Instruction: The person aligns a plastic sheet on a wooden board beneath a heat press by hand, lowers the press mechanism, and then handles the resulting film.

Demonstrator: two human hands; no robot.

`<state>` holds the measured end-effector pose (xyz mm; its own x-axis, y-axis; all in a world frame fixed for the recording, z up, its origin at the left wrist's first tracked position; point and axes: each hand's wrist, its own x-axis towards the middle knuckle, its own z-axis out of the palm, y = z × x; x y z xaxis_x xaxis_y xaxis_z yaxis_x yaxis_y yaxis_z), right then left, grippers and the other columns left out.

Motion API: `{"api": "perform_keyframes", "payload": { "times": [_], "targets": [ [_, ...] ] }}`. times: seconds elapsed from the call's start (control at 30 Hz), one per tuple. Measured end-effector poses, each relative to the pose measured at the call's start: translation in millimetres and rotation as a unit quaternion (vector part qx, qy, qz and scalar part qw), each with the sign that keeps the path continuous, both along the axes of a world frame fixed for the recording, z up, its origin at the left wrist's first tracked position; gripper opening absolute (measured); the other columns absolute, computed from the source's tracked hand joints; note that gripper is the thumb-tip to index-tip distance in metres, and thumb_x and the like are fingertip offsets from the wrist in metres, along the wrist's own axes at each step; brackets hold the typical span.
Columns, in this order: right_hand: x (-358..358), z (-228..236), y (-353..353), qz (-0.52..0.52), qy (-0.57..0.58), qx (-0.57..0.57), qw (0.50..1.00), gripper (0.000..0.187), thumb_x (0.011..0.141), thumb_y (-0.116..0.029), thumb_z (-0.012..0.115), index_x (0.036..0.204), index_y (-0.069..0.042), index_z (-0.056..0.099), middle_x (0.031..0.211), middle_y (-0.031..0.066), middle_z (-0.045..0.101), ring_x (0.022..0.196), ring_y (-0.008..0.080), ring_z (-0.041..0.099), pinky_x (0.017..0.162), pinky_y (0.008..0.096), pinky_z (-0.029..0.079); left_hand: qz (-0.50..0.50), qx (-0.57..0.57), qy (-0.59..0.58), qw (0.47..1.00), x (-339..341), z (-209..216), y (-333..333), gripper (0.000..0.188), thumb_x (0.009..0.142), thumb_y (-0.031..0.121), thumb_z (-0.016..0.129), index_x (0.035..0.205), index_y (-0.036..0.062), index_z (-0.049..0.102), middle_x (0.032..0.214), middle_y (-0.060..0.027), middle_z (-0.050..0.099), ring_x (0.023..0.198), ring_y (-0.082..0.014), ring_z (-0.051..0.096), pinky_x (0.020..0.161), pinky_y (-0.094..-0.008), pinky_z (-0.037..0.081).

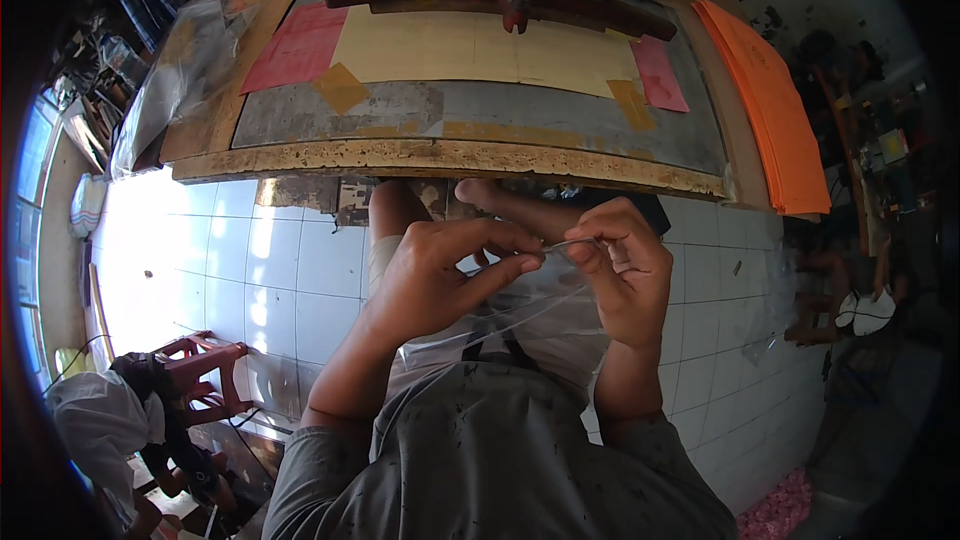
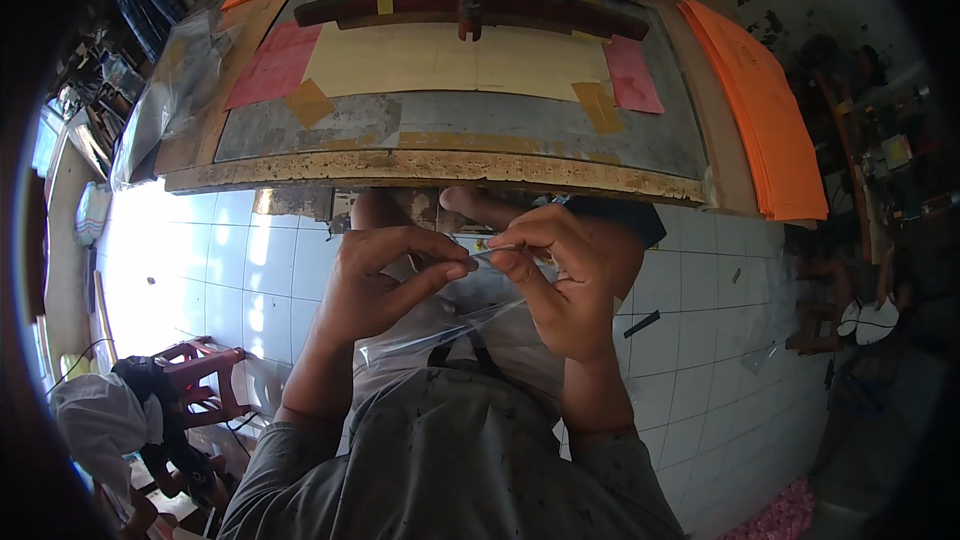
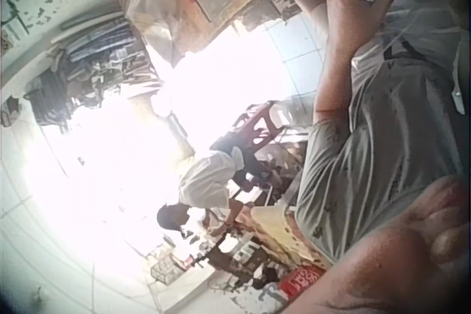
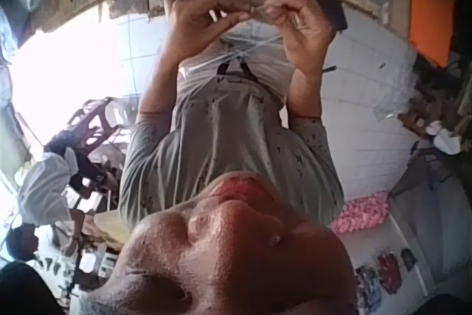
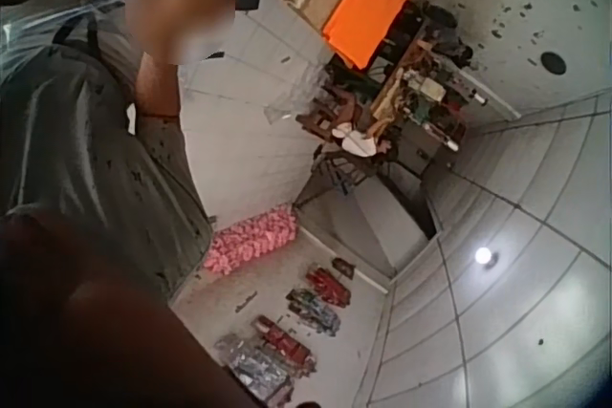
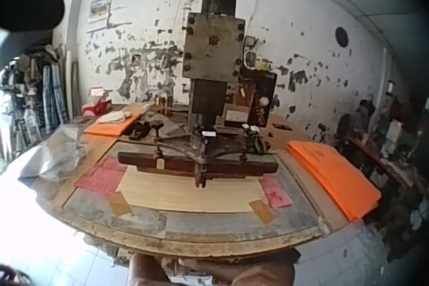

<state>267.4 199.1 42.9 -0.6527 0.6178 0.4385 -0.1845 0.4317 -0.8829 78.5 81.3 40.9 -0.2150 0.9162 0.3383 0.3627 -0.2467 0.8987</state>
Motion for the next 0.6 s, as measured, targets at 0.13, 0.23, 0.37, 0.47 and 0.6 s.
{"api": "perform_keyframes", "payload": {
  "times": [0.13,0.23,0.37,0.47,0.6],
  "targets": [
    [2,-6,3,-0.026,0.018,-0.033,0.999,0.012,0.095,-0.005,0.074,0.103,0.002,0.069,0.098,0.0058,0.060,0.088,0.0107,0.057,0.079,0.0243,0.045,-0.004,0.014,0.022,1.000,-8,-8,-2,0.015,0.088,0.010,0.080,0.101,0.0043,0.075,0.094,-0.0072,0.078,0.080,-0.0201,0.076,0.070,-0.0319,0.058],
    [0,-13,8,-0.027,0.015,-0.019,0.999,0.012,0.095,-0.005,0.074,0.104,0.001,0.070,0.098,0.0046,0.062,0.085,0.0096,0.057,0.076,0.0239,0.045,0.008,-0.032,0.033,0.999,-12,-16,-8,0.013,0.089,0.010,0.079,0.100,0.0038,0.075,0.094,-0.0087,0.078,0.084,-0.0222,0.076,0.073,-0.0335,0.058],
    [4,-9,17,-0.064,0.020,-0.031,0.997,0.010,0.097,-0.005,0.072,0.104,0.001,0.070,0.099,0.0037,0.063,0.079,0.0087,0.057,0.071,0.0229,0.046,0.026,-0.036,0.067,0.997,-24,-21,-10,0.015,0.089,0.013,0.081,0.096,0.0015,0.075,0.093,-0.0092,0.078,0.082,-0.0223,0.076,0.073,-0.0327,0.058],
    [6,0,30,-0.090,0.077,-0.079,0.990,0.011,0.098,-0.006,0.071,0.106,0.002,0.068,0.098,0.0035,0.064,0.077,0.0085,0.058,0.070,0.0234,0.047,0.066,-0.094,0.078,0.990,-40,-20,-13,0.017,0.088,0.015,0.081,0.095,0.0007,0.075,0.092,-0.0102,0.077,0.082,-0.0215,0.075,0.074,-0.0325,0.058],
    [13,5,45,-0.153,0.073,-0.091,0.981,0.013,0.099,-0.009,0.071,0.107,0.000,0.068,0.095,0.0030,0.066,0.075,0.0088,0.061,0.067,0.0233,0.046,0.062,-0.125,0.077,0.987,-65,-18,-20,0.022,0.086,0.019,0.084,0.094,0.0002,0.075,0.095,-0.0098,0.077,0.086,-0.0201,0.075,0.077,-0.0332,0.057]
  ]
}}
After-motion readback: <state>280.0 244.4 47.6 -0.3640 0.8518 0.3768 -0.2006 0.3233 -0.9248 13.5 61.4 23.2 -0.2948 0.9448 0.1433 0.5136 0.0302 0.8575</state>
